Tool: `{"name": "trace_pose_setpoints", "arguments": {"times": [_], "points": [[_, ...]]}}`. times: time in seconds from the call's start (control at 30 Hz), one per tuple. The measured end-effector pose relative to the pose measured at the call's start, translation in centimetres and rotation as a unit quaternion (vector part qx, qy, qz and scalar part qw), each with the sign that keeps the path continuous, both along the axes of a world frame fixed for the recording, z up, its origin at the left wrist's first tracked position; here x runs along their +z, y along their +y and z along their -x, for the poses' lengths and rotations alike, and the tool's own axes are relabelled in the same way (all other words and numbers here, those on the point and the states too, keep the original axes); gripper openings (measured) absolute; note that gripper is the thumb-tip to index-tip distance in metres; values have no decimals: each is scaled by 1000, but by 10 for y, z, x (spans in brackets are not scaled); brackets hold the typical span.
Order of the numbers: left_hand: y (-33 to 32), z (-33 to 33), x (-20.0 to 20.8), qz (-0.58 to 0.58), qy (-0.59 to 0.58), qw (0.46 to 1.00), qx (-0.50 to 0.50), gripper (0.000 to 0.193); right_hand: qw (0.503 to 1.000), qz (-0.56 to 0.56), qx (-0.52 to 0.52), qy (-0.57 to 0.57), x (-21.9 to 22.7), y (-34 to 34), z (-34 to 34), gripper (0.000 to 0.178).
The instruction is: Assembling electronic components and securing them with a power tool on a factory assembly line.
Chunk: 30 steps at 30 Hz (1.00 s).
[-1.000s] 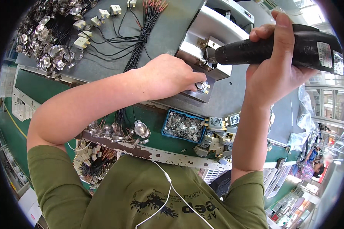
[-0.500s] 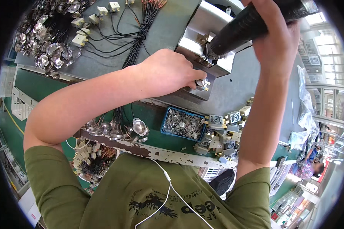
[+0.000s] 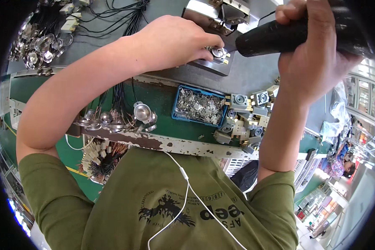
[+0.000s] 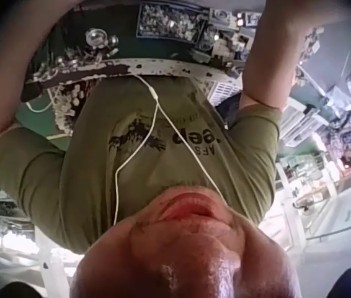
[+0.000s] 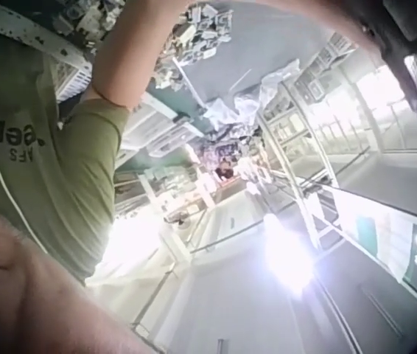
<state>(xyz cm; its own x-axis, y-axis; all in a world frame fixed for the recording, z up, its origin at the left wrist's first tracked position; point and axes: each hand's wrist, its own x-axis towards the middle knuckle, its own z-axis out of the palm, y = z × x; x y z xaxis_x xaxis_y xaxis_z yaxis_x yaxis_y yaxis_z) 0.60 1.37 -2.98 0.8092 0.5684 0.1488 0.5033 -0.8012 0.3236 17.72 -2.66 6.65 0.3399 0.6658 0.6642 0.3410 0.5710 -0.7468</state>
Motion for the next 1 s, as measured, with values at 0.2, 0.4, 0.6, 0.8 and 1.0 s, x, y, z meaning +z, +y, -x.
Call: {"name": "trace_pose_setpoints", "arguments": {"times": [0.2, 0.4, 0.6, 0.8, 1.0], "points": [[-4, 0, 1, -19, 15, 1000, 9, 36, 999, 9, 33, -2, -9, 1, -2, 24], [-5, 0, 4, 5, 43, 999, 12, 36, 1000, 12, 20, -16, -17, -2, -2, 21], [-2, -3, 2, -3, 30, 999, 11, 34, 998, 4, 49, -32, -22, -3, -8, 22], [-5, -2, -2, -6, 26, 1000, -1, 32, 998, -1, 54, -36, -27, -2, -4, 21], [-4, 0, 0, -37, -16, 999, -24, 30, 978, -51, 120, -163, -38, 3, -27, 17]]}}
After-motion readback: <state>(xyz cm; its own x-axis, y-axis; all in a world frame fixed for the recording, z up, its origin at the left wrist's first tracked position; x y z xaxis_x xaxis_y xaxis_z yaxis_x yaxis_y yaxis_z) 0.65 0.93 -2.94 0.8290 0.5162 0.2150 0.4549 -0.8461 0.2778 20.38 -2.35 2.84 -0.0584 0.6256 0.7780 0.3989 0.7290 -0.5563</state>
